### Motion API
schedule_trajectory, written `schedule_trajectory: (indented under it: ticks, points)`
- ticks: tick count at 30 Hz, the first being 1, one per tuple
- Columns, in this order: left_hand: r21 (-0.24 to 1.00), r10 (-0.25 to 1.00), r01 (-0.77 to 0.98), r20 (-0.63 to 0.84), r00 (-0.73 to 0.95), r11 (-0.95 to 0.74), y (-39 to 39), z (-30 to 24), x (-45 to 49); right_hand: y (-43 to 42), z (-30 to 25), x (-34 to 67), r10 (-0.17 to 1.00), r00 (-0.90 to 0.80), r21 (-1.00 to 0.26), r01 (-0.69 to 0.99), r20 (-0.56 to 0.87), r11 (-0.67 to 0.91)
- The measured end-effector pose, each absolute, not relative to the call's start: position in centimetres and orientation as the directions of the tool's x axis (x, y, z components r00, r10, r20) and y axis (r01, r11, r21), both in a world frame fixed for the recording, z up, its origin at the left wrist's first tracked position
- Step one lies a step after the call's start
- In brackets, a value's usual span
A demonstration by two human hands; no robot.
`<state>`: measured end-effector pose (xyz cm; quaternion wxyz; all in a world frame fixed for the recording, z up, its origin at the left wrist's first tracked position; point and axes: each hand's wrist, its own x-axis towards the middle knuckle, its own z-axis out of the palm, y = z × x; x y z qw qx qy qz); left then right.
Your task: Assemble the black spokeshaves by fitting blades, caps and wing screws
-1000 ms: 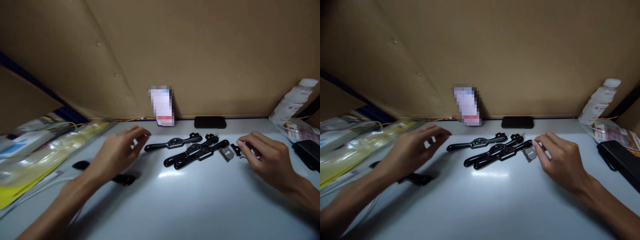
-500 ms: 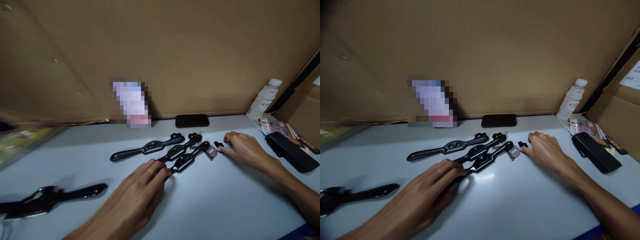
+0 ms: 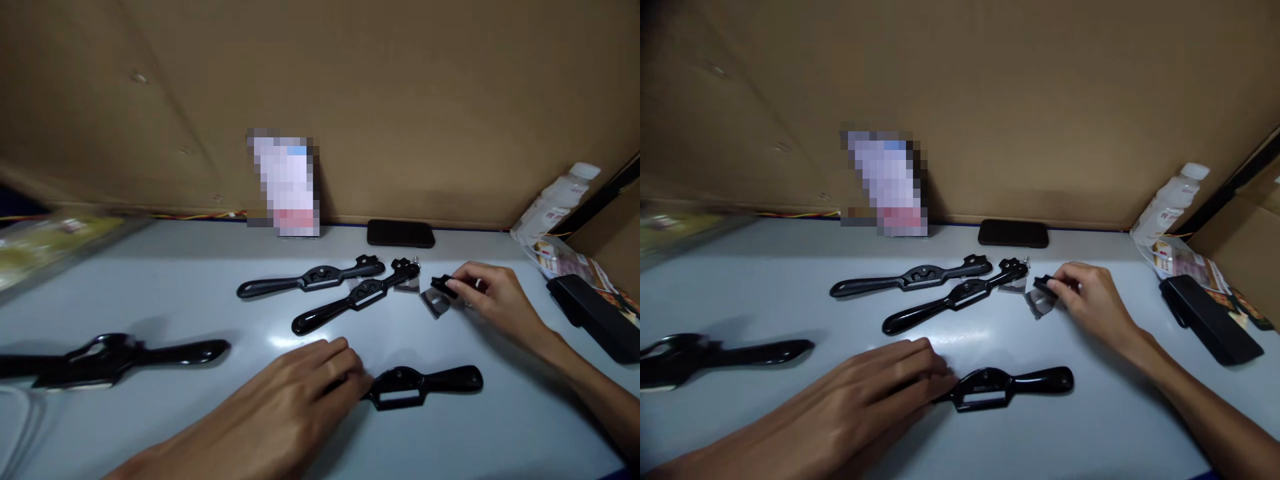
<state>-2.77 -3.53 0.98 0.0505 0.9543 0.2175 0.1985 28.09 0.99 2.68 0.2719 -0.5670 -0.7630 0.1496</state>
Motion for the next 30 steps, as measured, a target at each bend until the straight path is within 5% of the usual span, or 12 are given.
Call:
schedule_trajectory:
  ticks: [3,16,24,30]
  points:
    - [0.193,0.420,0.374,0.368,0.829,-0.907,-4.2,0.8,-2.4,-0.9,2.8,26.1,0.914,-0.317,-0.629,0.664,0.251,0.403]
    - [0.165,0.405,0.370,0.392,0.826,-0.914,-4.1,1.3,-1.9,-4.5,2.5,23.4,0.808,-0.504,-0.690,0.469,0.303,0.552]
    - [0.198,0.428,0.379,0.383,0.819,-0.904,-4.2,1.3,-1.8,-6.0,0.8,23.0,0.770,-0.583,-0.532,0.579,0.259,0.618]
    - [0.198,0.424,0.376,0.376,0.824,-0.905,-4.1,0.9,-2.2,-4.9,1.7,23.5,0.739,-0.563,-0.477,0.568,0.369,0.671]
